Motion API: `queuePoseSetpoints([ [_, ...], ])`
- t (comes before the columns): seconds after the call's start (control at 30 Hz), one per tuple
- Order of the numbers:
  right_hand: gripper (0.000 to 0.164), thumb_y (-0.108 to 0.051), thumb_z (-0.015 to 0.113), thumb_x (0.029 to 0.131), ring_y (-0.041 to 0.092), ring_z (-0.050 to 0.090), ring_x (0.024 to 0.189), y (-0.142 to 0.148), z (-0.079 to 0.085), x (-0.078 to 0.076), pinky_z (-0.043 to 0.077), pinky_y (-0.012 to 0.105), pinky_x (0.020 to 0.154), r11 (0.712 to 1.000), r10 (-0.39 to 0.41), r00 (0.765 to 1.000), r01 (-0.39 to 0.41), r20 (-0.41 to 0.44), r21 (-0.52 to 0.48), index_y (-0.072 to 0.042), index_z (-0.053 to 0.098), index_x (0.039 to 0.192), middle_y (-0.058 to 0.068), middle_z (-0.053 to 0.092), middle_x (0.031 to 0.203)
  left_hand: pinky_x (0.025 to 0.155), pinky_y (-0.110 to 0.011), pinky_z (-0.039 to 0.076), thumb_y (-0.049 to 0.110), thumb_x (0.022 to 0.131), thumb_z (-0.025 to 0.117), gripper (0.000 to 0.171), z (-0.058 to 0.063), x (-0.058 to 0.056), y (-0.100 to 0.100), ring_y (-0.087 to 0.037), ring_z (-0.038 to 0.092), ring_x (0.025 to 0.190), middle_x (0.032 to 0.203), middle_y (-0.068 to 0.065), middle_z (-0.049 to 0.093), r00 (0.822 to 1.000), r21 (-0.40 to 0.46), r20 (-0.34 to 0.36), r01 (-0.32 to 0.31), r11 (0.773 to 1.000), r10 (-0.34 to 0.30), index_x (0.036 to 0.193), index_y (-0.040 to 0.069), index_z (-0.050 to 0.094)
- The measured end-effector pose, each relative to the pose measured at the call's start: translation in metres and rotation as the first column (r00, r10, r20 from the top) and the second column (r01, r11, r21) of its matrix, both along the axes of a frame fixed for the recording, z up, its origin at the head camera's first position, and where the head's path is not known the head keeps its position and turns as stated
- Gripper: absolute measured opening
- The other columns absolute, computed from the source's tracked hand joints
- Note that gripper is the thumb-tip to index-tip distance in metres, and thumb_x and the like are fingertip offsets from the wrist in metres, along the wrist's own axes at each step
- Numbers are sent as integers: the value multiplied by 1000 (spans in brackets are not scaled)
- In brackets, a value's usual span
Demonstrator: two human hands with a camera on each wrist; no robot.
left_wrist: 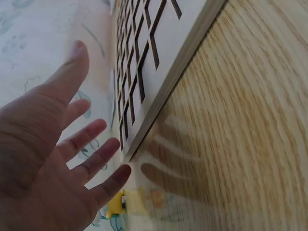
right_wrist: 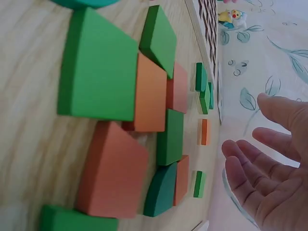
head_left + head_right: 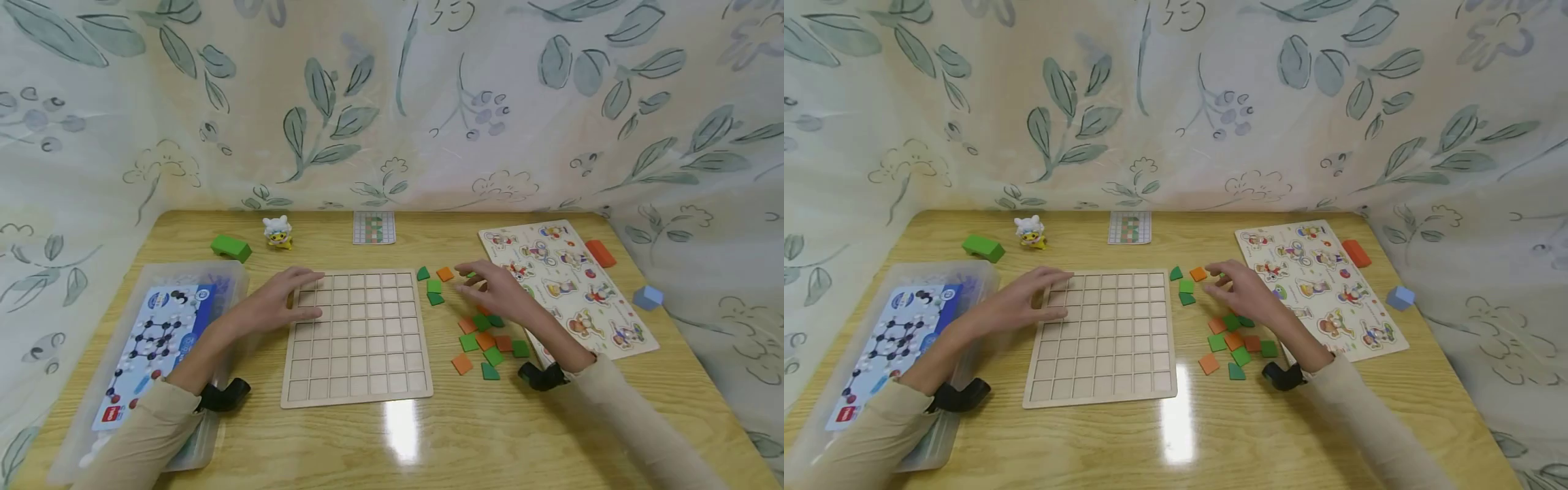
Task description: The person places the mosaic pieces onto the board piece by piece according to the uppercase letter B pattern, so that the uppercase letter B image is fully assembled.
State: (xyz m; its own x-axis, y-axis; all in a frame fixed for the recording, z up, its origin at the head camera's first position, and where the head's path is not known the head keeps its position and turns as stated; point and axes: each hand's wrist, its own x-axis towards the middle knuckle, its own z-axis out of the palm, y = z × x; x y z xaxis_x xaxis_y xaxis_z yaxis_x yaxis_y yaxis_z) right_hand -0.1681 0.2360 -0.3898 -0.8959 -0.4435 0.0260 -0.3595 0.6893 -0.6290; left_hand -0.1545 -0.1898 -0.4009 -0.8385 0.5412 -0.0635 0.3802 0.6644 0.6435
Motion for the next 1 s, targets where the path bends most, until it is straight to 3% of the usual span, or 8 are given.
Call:
queuePoseSetpoints([
  [0.27,48,-22,65,93,37,59,110,7,-10,6,50,49,89,990,53,996,-63,77,130,2,54,133,22,57,123,104,-59,35,42,86,72,66,-1,3,-3,-39,43,130,138,-16,49,999,-36,-34,21,999,-23,140,10,52],
  [0.43,50,-24,66,93,35,58,110,9,-11,2,49,48,89,985,71,992,-86,105,149,1,53,134,20,58,121,102,-57,38,42,86,71,64,-2,3,-1,-37,46,128,136,-15,51,999,-20,-21,29,999,-29,139,10,53],
  [0.73,52,-18,64,94,29,65,98,0,-6,-20,53,42,82,980,75,990,-96,120,177,2,47,139,14,68,107,101,-55,40,37,87,72,61,1,5,-1,-36,49,125,134,-15,55,999,-28,-16,41,999,-41,137,7,55],
  [1.0,49,-17,66,93,18,62,82,-7,-14,-44,51,35,75,973,80,992,-100,99,207,-2,50,137,10,68,95,94,-48,42,30,87,72,53,-2,3,1,-30,51,118,129,-12,57,996,-57,-44,73,996,-75,133,8,58],
])
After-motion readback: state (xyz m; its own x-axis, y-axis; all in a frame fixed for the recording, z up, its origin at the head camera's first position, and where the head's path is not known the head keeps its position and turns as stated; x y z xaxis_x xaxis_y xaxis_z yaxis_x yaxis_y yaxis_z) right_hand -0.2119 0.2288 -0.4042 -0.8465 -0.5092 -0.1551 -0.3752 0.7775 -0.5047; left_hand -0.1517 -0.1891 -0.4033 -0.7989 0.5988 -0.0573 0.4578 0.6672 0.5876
